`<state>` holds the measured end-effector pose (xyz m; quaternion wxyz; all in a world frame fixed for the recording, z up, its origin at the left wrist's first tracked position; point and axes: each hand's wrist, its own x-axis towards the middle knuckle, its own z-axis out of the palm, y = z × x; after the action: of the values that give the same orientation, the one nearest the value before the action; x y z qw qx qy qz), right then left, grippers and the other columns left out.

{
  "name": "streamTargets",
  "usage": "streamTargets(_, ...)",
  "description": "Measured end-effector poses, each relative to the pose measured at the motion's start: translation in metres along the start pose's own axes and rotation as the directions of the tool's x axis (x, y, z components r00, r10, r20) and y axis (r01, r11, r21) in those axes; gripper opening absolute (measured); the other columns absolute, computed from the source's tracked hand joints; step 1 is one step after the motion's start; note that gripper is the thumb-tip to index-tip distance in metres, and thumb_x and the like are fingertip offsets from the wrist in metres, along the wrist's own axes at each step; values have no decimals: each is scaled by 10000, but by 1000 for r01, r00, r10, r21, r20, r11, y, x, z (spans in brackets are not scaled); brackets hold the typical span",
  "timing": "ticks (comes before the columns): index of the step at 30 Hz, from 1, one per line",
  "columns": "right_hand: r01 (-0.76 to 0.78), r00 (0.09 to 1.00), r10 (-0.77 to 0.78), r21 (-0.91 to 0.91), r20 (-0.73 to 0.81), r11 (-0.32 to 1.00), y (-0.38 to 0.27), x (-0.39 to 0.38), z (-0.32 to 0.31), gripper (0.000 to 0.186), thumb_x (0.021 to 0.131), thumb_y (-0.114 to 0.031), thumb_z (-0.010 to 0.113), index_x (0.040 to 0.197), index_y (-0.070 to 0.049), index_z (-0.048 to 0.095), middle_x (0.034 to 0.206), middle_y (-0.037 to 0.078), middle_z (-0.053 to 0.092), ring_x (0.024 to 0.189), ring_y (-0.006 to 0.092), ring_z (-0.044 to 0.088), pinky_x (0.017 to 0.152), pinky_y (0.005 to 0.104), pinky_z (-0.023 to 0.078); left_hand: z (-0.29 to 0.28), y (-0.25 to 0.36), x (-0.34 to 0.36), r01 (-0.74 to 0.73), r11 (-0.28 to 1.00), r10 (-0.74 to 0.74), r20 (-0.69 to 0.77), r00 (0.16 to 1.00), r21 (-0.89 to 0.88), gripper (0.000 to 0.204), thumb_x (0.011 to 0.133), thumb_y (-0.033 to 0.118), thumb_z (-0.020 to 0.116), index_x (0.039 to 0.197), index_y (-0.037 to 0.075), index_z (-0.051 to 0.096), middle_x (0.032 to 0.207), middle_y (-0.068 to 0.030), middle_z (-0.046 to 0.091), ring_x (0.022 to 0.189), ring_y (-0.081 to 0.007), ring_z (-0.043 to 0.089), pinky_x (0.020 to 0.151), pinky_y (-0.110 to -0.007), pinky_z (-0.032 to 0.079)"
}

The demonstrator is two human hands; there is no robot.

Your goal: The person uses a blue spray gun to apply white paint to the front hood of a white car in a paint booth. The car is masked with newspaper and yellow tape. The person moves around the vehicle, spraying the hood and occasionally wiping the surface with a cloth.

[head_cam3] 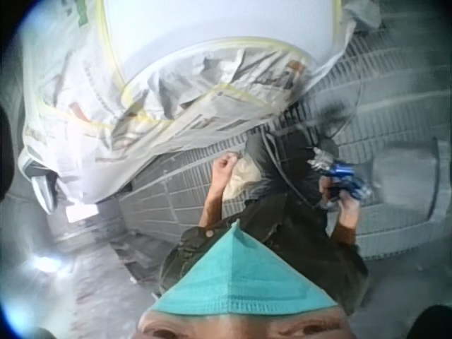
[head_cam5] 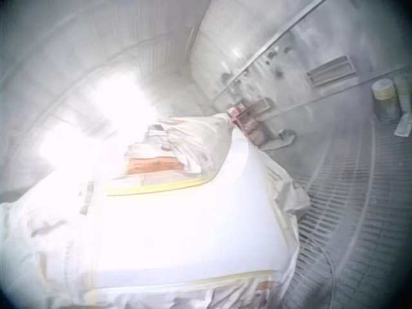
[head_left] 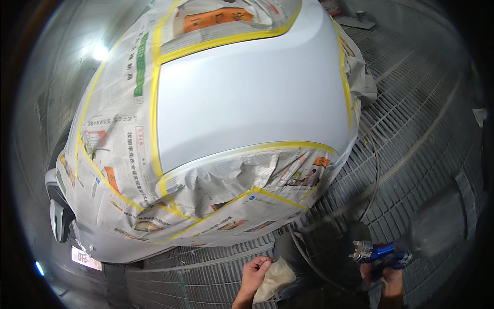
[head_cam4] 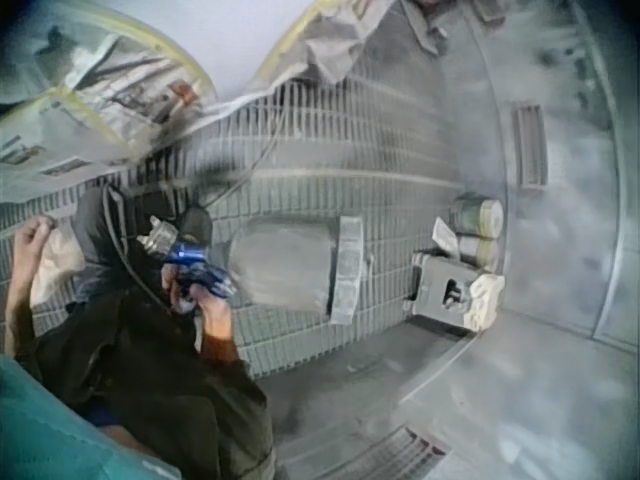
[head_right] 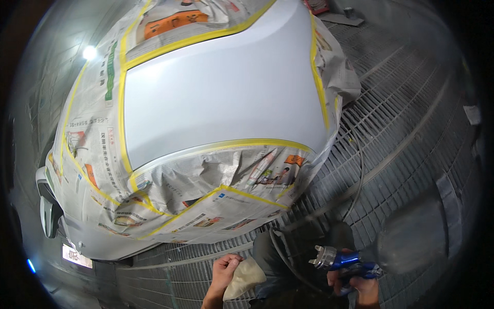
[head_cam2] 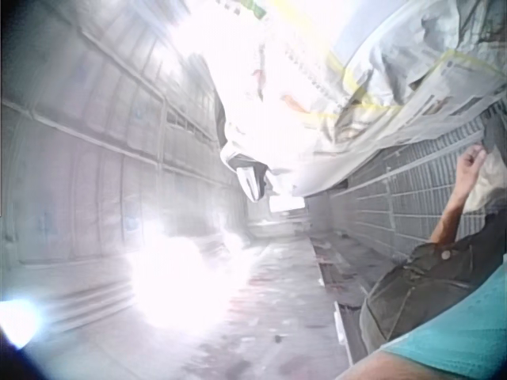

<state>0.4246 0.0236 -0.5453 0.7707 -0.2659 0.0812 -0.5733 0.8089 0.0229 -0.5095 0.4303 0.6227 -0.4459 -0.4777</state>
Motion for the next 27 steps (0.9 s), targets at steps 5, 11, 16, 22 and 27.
streamTargets(5, -5, 992, -2, -57, -130, 998, 3, 2, 2, 745, 870, -311, 712, 1475, -82, 342, 908, 221, 654, 621, 295, 647, 476, 337, 510, 7, 2, 1, 90, 994, -91, 5, 996, 54, 163, 936, 110, 653, 991, -41, 677, 920, -48, 688, 844, -87, 586, 803, -248, 462)
streamTargets(11, -32, 998, 34, 36, -43, 999, 0, -3, -17, 759, 879, -258, 707, 1509, -129, 303, 965, 257, 635, 828, 367, 647, 510, 349, 540, 17, 5, 4, 61, 994, -66, 50, 997, 95, 164, 933, 113, 657, 985, -42, 673, 919, -46, 684, 842, -84, 581, 792, -245, 458)
streamTargets(16, -26, 999, 28, 119, -16, 993, 0, -2, -27, 773, 864, -231, 728, 1507, -127, 312, 1013, 237, 628, 914, 349, 633, 571, 340, 562, 26, 6, 7, 111, 984, -125, 94, 988, 143, 158, 935, 103, 652, 995, -42, 668, 932, -52, 686, 859, -90, 589, 809, -252, 465)
streamTargets(22, -33, 999, 39, 186, -27, 982, -2, 4, -29, 769, 854, -221, 742, 1499, -124, 334, 1005, 227, 631, 934, 334, 629, 593, 334, 566, 32, 11, 12, 121, 979, -140, 111, 984, 165, 150, 937, 90, 646, 1001, -44, 666, 945, -58, 690, 872, -94, 596, 813, -252, 469)
streamTargets(27, -40, 999, 45, 201, -22, 979, -3, 7, -30, 771, 861, -212, 732, 1505, -124, 318, 1008, 233, 625, 941, 326, 628, 614, 332, 564, 36, 14, 15, 128, 979, -148, 121, 982, 159, 159, 941, 99, 642, 1003, -45, 667, 943, -58, 690, 871, -96, 598, 810, -252, 470)
